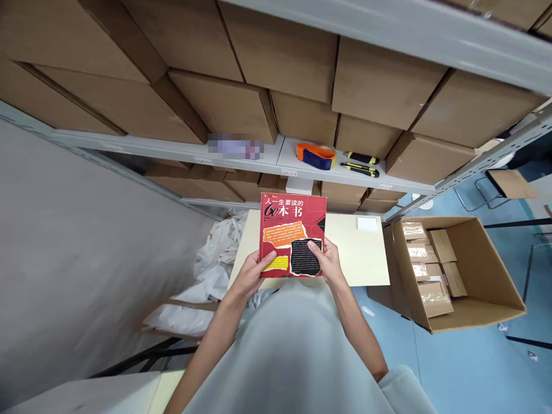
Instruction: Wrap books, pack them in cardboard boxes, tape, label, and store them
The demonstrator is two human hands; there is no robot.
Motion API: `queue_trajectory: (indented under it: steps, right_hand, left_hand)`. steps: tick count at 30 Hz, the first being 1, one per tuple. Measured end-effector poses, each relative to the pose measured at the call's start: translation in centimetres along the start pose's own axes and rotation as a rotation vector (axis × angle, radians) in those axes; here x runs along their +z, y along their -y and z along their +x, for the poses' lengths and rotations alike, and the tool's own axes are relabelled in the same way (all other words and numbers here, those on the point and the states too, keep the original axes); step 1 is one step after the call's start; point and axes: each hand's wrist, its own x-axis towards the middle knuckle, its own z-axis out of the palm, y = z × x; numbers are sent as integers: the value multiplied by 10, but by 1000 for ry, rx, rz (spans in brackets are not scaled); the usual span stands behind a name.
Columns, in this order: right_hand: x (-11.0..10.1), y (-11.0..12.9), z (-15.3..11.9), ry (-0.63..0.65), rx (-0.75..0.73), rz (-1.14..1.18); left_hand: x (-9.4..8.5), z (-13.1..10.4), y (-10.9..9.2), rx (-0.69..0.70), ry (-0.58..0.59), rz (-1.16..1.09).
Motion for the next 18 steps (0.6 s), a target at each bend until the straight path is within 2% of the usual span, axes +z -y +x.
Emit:
queue_trajectory:
  steps: [4,7,11,12,16,18]
  right_hand:
    - [10,9,2,-31,-31,-33]
    - [13,12,11,-65,-109,-174]
    - [25,14,18,-286,-321,-507]
    - [32,14,16,-296,-338,-540]
    - [69,16,2,-95,-274,-518]
    - [84,21,-2,-111,-268,-518]
  left_hand:
    - [7,-1,-24,47,18,-13]
    - [8,0,-38,97,-7,15]
    - [15,2,-50,245,-138,184]
    - [18,2,-50,297,-172,247]
    - [35,-8,-38,475,-245,554]
    - [42,-16,-30,591,-199,731]
